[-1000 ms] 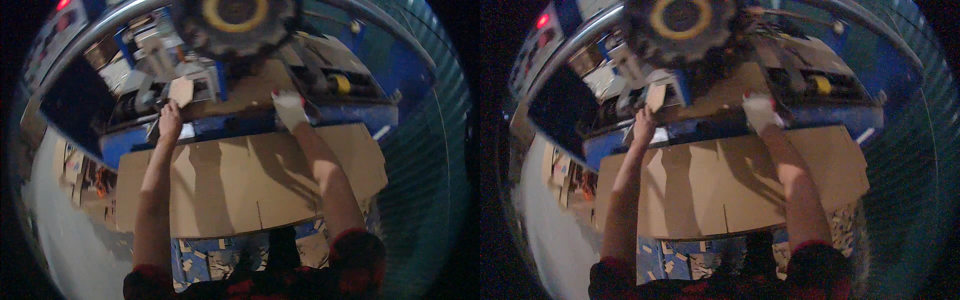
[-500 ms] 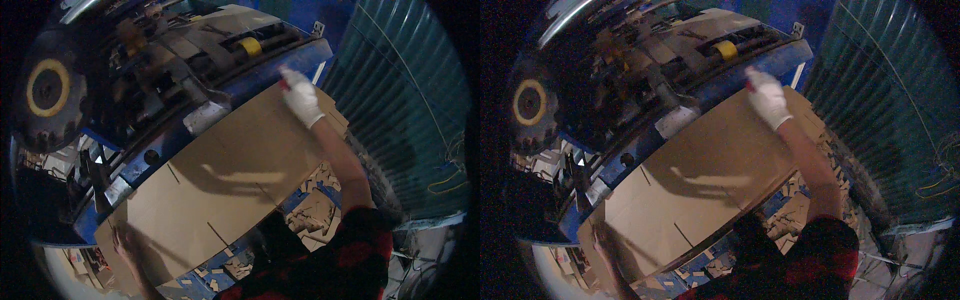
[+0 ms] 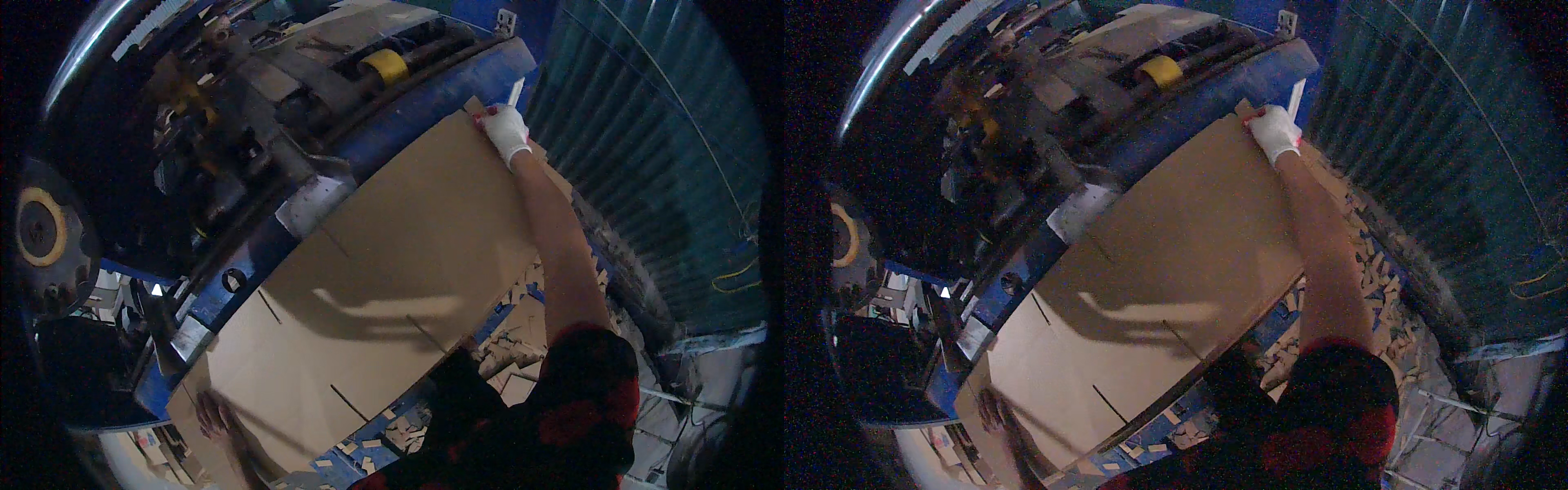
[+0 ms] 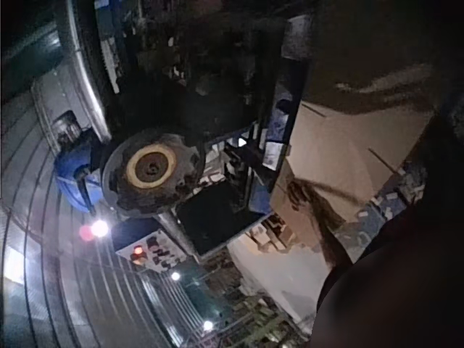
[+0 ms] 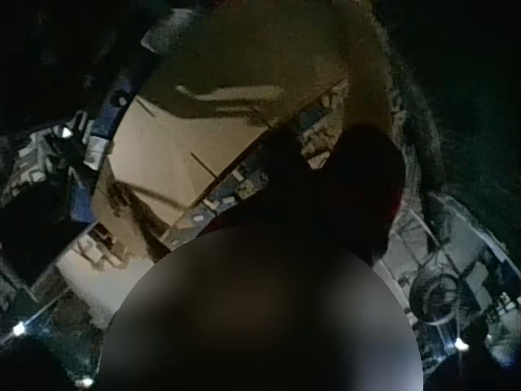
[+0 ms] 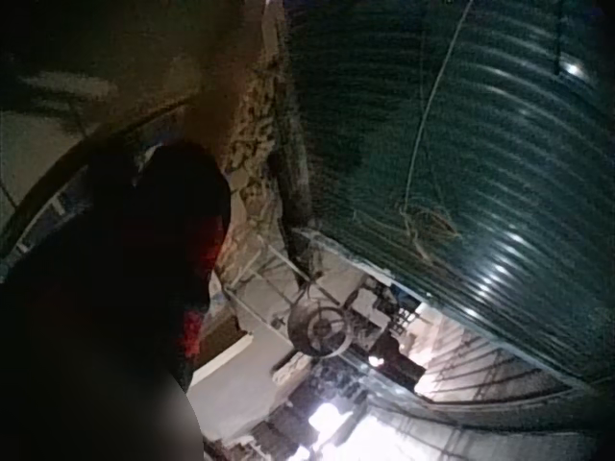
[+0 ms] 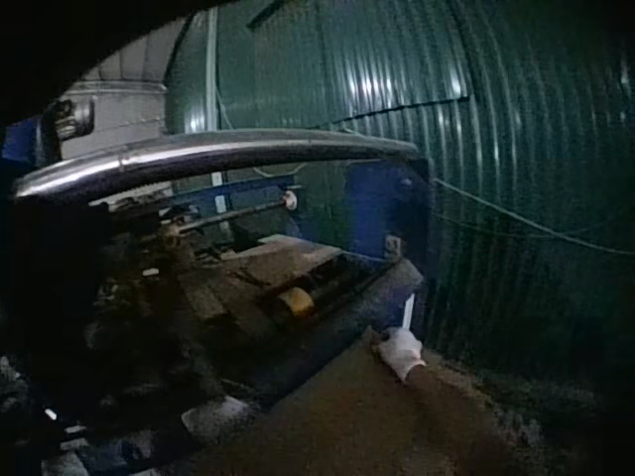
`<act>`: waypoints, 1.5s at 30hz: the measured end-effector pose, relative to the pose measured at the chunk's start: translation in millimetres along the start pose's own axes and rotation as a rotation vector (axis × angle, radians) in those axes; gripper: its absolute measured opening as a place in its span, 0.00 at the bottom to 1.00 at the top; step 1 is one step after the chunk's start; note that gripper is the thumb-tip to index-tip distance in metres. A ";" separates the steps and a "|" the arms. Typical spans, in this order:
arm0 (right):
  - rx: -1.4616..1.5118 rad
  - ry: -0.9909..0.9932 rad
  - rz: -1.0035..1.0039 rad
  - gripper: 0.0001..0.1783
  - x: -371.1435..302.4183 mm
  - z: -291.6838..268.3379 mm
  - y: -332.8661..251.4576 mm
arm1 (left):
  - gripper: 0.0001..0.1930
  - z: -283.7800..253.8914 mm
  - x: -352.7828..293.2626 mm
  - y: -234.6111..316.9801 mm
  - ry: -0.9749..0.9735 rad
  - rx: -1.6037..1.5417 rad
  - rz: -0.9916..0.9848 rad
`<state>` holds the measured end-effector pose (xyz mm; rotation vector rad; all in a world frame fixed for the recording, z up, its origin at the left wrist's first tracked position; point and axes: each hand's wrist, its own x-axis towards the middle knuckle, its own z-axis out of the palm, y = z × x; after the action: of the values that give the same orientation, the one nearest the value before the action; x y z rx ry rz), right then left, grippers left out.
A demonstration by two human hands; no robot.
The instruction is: The person folds flat cardboard sheets into boxes using a machine. They repeatedly place sheets on the machine, fold the flaps, and remove the assembled boxes.
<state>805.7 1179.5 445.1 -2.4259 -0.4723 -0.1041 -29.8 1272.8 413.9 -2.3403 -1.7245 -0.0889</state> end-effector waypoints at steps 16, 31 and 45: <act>0.361 -0.193 -0.147 0.16 -87.5 -122.7 122.3 | 0.30 33.5 11.5 -19.3 -0.019 -0.068 -0.077; -0.079 0.117 0.140 0.14 -82.6 -163.7 183.3 | 0.33 51.8 6.0 -33.3 0.117 -0.462 0.024; 1.382 -0.568 0.530 0.29 -333.5 -123.0 116.0 | 0.33 -49.9 -48.0 72.3 -0.254 -0.053 -0.010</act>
<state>542.3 916.8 408.4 -1.0850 -0.0314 0.8646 28.5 1196.7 442.5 -2.4712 -1.8683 0.1712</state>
